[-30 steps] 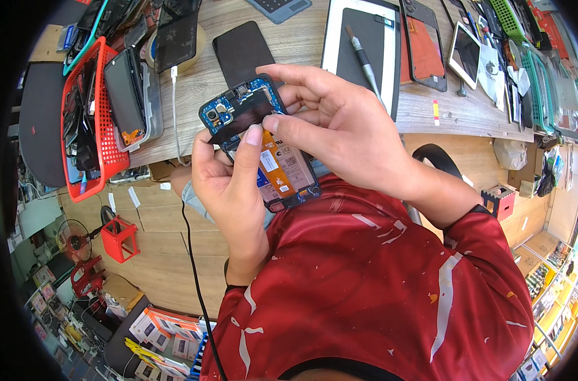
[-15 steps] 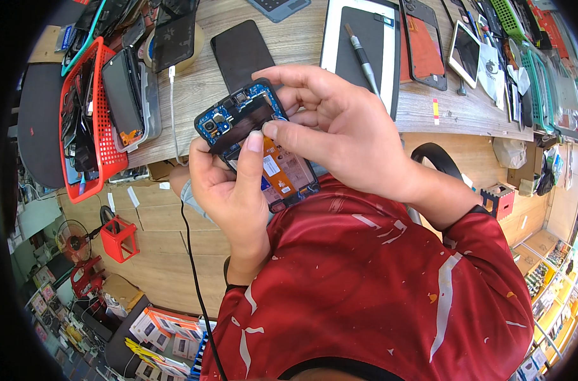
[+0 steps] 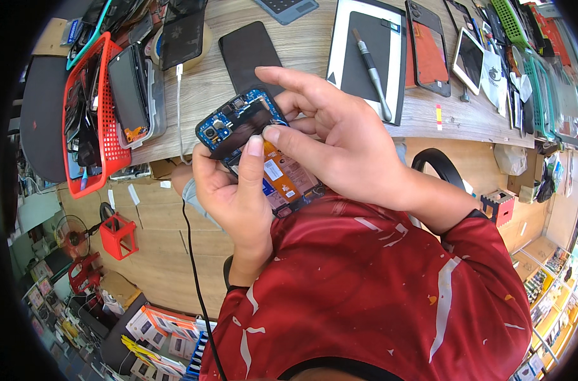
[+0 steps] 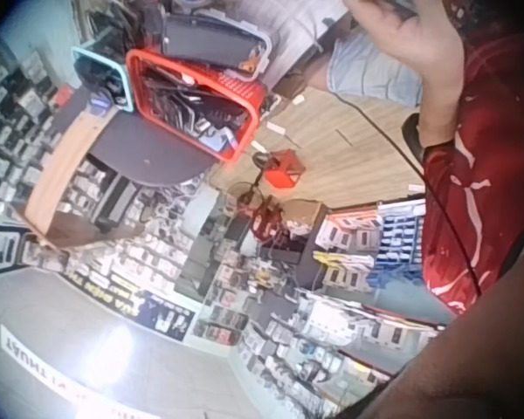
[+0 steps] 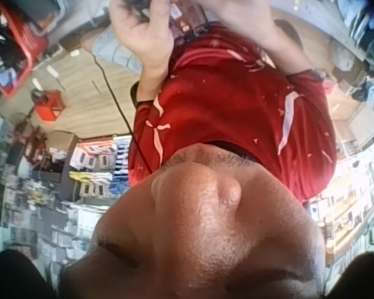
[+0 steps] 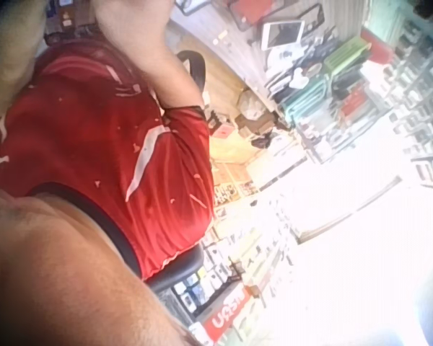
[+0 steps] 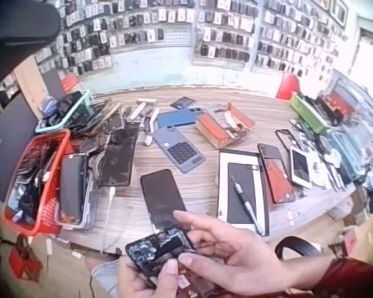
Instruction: The person disassembles a smartphone, removes the back cover, and manipulates internal components including the battery and camera module. They handle multiple phones and parts on a cluttered workbench, then reassemble one device by reconnecting internal connectors and replacing the back cover.
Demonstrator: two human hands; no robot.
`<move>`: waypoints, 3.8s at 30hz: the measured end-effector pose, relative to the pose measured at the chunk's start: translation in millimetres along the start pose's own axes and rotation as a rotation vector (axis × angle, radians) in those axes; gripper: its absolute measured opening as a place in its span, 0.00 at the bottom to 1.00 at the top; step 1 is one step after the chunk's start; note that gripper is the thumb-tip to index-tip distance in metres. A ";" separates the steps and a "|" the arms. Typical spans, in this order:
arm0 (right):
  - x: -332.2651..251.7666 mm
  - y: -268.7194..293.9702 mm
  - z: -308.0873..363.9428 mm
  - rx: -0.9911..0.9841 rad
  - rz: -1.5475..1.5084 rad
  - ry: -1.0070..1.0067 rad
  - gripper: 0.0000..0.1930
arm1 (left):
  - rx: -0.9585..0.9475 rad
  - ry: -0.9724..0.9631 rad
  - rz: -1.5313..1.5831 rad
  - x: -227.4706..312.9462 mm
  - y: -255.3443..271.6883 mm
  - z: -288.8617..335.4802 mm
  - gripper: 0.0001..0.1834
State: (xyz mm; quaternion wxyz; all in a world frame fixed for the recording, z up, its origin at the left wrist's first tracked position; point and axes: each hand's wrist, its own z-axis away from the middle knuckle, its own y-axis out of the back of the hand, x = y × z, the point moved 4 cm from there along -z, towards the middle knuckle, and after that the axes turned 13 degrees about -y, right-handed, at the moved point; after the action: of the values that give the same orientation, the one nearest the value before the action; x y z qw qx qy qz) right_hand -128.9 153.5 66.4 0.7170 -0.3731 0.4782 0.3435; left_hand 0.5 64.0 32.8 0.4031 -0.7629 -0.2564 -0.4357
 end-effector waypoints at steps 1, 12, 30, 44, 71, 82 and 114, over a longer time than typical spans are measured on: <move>-0.7 -0.4 -0.8 -0.024 0.004 -0.015 0.32 | 0.008 -0.003 0.005 0.9 1.0 -1.1 0.14; 0.1 -2.4 -6.8 0.021 -0.037 -0.068 0.31 | 0.025 -0.055 -0.033 -1.1 5.8 -5.1 0.16; 0.7 -14.1 -7.4 0.066 -0.054 -0.090 0.30 | 0.008 -0.037 -0.030 -4.5 10.9 -6.9 0.18; -48.4 -17.9 -74.0 0.150 0.723 0.018 0.22 | 0.265 0.033 0.040 2.6 52.0 -6.9 0.16; -28.4 -85.1 -164.9 0.461 1.366 0.377 0.19 | 0.364 0.051 0.164 4.6 86.2 -13.5 0.13; -17.6 -87.7 -160.1 0.586 1.207 0.388 0.16 | 0.395 0.060 0.075 9.8 95.7 -11.9 0.17; 22.0 -68.3 -12.5 -0.197 0.293 0.136 0.11 | 0.279 0.038 0.998 23.4 116.3 -65.4 0.36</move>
State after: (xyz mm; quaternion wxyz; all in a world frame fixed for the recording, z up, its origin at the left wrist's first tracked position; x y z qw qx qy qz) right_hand -69.5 112.6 56.5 0.5856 -0.3902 0.5388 0.4632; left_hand 68.3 -53.2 27.0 0.6643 -0.7232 0.0905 -0.1659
